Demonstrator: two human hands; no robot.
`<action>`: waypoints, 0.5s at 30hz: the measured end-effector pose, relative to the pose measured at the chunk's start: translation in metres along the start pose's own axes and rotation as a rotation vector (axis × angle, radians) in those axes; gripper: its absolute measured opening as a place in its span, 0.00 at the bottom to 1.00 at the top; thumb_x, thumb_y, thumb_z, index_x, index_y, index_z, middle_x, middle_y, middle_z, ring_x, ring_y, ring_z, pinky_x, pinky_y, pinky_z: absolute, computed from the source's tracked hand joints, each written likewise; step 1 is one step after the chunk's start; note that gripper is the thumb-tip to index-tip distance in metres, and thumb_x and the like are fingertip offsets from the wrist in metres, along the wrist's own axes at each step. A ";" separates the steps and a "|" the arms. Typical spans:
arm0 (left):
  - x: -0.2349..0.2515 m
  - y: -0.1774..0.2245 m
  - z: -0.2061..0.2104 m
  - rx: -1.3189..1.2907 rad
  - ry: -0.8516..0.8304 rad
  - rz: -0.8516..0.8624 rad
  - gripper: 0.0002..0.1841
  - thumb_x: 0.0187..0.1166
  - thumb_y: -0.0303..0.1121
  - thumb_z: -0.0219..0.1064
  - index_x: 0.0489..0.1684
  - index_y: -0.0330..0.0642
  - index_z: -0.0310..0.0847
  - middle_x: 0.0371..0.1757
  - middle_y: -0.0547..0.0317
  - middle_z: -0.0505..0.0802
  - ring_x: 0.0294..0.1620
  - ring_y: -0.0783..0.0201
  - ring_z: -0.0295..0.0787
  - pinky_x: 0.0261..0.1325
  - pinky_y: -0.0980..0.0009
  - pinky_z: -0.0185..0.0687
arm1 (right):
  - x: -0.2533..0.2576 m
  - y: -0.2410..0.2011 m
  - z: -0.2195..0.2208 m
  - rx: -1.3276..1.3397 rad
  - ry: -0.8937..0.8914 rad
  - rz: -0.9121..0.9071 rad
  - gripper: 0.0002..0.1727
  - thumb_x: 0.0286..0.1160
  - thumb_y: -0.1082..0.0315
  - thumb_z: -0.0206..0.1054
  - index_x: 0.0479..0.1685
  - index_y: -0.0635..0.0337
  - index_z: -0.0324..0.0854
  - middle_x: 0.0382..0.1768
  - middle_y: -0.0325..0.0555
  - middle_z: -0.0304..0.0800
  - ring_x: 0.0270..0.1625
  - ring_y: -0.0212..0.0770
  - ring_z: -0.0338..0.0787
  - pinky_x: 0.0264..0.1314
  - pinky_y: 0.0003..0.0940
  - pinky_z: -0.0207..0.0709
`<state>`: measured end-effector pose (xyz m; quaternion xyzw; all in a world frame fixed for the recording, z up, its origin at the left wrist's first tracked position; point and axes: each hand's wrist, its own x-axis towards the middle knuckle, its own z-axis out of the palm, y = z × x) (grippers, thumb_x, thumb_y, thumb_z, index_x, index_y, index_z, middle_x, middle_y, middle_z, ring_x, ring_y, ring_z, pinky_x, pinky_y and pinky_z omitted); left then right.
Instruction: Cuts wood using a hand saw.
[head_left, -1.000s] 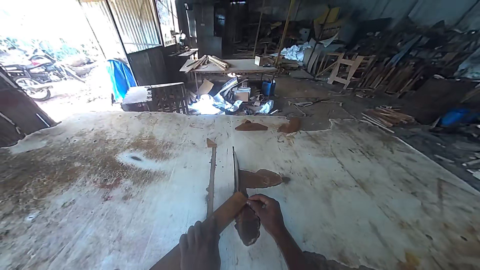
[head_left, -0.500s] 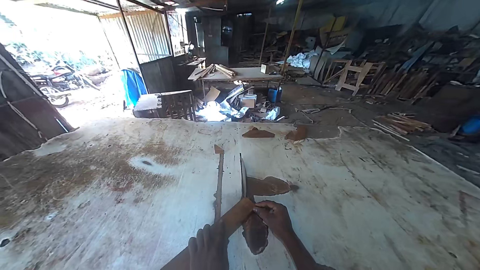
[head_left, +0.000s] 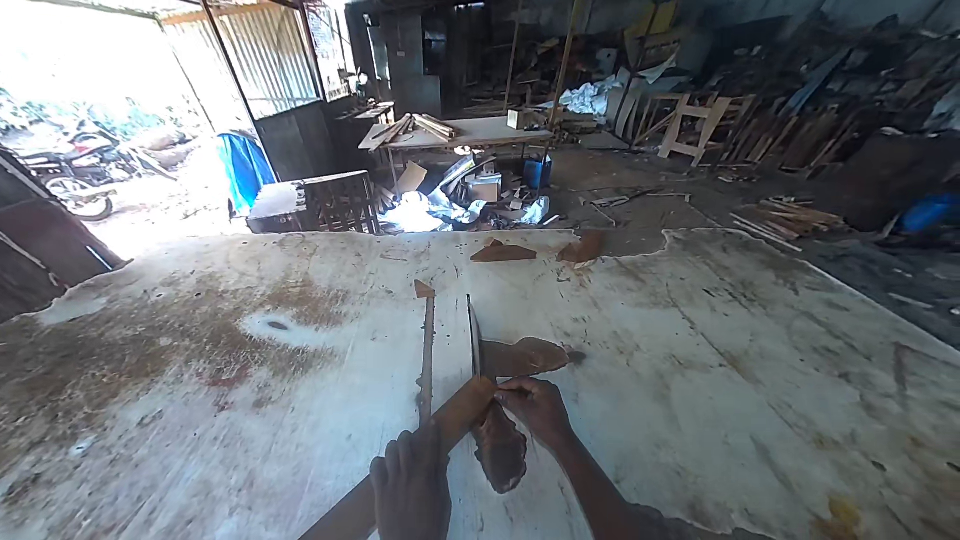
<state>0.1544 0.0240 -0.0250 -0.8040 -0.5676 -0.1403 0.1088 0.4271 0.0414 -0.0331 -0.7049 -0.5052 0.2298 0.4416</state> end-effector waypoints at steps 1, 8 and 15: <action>0.001 0.000 0.000 0.001 -0.003 0.000 0.26 0.84 0.59 0.48 0.81 0.79 0.74 0.67 0.52 0.88 0.67 0.50 0.84 0.64 0.49 0.75 | 0.001 0.000 0.000 0.005 0.001 0.001 0.12 0.68 0.46 0.77 0.44 0.37 0.95 0.40 0.24 0.96 0.43 0.24 0.93 0.53 0.33 0.89; 0.006 0.000 0.002 0.010 0.015 0.010 0.26 0.83 0.59 0.48 0.79 0.78 0.76 0.67 0.53 0.88 0.66 0.51 0.84 0.63 0.49 0.75 | 0.007 0.002 0.000 -0.021 0.001 0.006 0.13 0.67 0.43 0.77 0.43 0.36 0.95 0.40 0.23 0.96 0.43 0.24 0.93 0.54 0.34 0.88; 0.012 0.001 0.006 -0.005 0.031 0.009 0.26 0.84 0.59 0.46 0.79 0.79 0.76 0.67 0.52 0.88 0.66 0.50 0.84 0.62 0.49 0.75 | 0.013 0.000 -0.001 -0.042 -0.001 0.013 0.14 0.68 0.43 0.77 0.43 0.37 0.95 0.40 0.23 0.96 0.44 0.24 0.93 0.54 0.34 0.88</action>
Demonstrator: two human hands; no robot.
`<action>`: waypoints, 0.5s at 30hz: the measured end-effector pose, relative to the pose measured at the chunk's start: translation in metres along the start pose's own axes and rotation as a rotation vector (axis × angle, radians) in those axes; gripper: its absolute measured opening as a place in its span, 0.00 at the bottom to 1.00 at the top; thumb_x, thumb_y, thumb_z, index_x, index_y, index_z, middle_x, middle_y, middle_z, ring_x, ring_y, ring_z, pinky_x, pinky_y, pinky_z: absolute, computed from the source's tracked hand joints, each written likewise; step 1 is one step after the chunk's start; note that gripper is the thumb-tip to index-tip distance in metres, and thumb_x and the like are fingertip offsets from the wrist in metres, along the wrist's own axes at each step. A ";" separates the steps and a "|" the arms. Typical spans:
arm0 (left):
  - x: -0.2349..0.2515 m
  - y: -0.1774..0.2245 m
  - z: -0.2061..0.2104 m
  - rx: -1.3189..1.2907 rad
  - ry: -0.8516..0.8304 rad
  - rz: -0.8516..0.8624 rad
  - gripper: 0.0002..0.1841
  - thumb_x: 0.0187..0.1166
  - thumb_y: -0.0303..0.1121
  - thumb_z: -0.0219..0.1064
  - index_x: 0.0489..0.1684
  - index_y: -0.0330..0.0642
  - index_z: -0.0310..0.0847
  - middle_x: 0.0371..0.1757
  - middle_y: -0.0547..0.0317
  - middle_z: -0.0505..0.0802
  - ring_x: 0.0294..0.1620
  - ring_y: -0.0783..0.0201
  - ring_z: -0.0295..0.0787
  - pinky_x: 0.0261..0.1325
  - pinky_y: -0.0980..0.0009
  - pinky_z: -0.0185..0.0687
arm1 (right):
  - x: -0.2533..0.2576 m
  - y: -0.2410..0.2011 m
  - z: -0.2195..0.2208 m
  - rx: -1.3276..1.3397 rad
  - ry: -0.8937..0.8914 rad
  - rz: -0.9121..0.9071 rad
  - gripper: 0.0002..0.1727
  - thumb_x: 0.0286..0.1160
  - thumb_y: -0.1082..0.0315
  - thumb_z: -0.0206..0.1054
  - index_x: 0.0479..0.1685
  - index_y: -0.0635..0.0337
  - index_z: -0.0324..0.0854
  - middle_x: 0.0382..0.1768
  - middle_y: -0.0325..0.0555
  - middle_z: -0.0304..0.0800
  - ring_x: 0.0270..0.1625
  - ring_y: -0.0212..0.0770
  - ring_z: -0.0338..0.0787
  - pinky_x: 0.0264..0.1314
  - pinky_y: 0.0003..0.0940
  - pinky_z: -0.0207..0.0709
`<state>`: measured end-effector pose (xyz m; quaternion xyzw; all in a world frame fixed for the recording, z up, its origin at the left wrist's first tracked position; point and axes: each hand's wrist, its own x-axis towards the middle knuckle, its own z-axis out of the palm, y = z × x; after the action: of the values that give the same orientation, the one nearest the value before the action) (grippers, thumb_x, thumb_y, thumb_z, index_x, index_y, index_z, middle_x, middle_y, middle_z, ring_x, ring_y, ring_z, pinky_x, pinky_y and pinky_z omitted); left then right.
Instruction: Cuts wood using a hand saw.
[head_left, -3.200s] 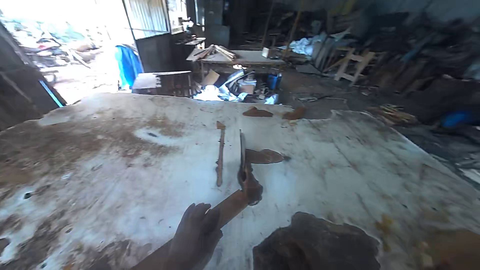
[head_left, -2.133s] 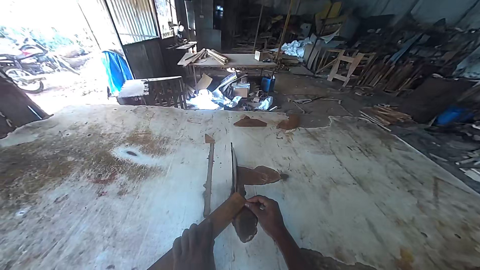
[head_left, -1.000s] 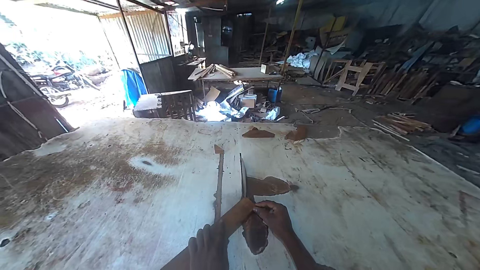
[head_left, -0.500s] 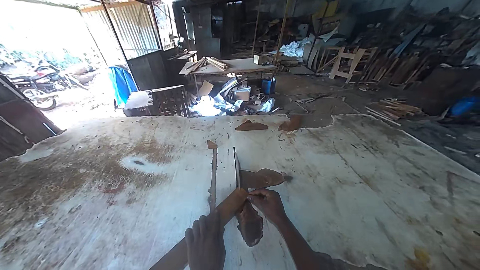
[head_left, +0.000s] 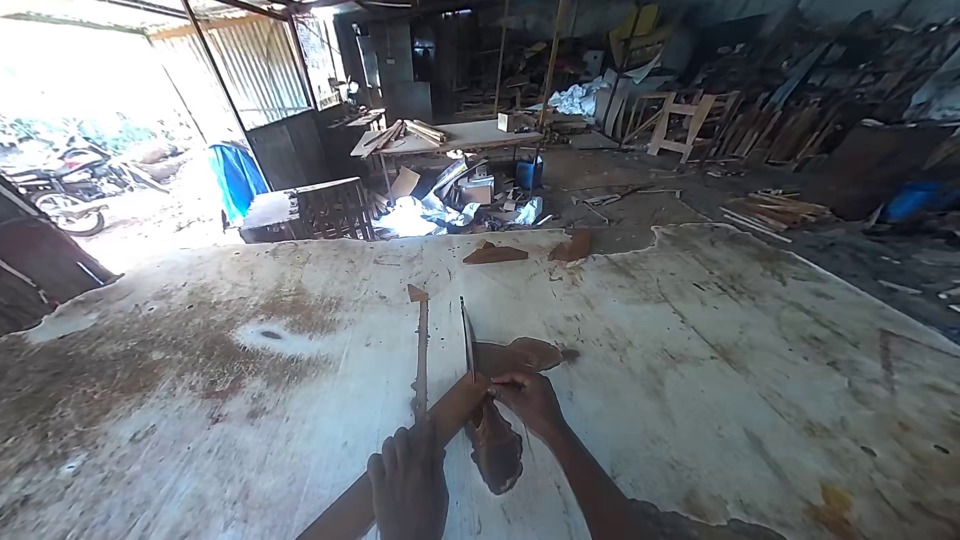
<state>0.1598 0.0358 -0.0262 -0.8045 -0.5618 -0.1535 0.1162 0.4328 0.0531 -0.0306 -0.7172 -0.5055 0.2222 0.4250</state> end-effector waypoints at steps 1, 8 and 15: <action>0.001 0.000 -0.001 -0.007 -0.017 -0.003 0.26 0.84 0.58 0.46 0.79 0.79 0.76 0.67 0.52 0.88 0.66 0.50 0.84 0.63 0.48 0.75 | 0.001 0.000 0.000 -0.012 0.002 0.002 0.14 0.68 0.43 0.77 0.44 0.37 0.95 0.40 0.24 0.96 0.44 0.24 0.93 0.55 0.35 0.89; 0.009 0.002 0.001 -0.018 -0.036 -0.016 0.25 0.84 0.57 0.49 0.80 0.78 0.75 0.69 0.51 0.87 0.68 0.50 0.83 0.66 0.48 0.74 | 0.008 -0.001 0.000 -0.046 0.005 0.018 0.14 0.67 0.44 0.77 0.44 0.38 0.95 0.41 0.25 0.96 0.45 0.25 0.93 0.56 0.36 0.89; 0.018 0.002 0.004 0.005 -0.021 -0.013 0.25 0.85 0.57 0.47 0.79 0.78 0.76 0.67 0.53 0.88 0.67 0.51 0.84 0.64 0.49 0.75 | 0.020 -0.001 -0.004 -0.097 -0.025 0.032 0.20 0.62 0.37 0.77 0.40 0.40 0.91 0.36 0.27 0.92 0.40 0.29 0.90 0.51 0.40 0.86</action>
<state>0.1680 0.0518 -0.0229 -0.8023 -0.5684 -0.1442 0.1113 0.4434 0.0702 -0.0249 -0.7420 -0.5095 0.2133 0.3798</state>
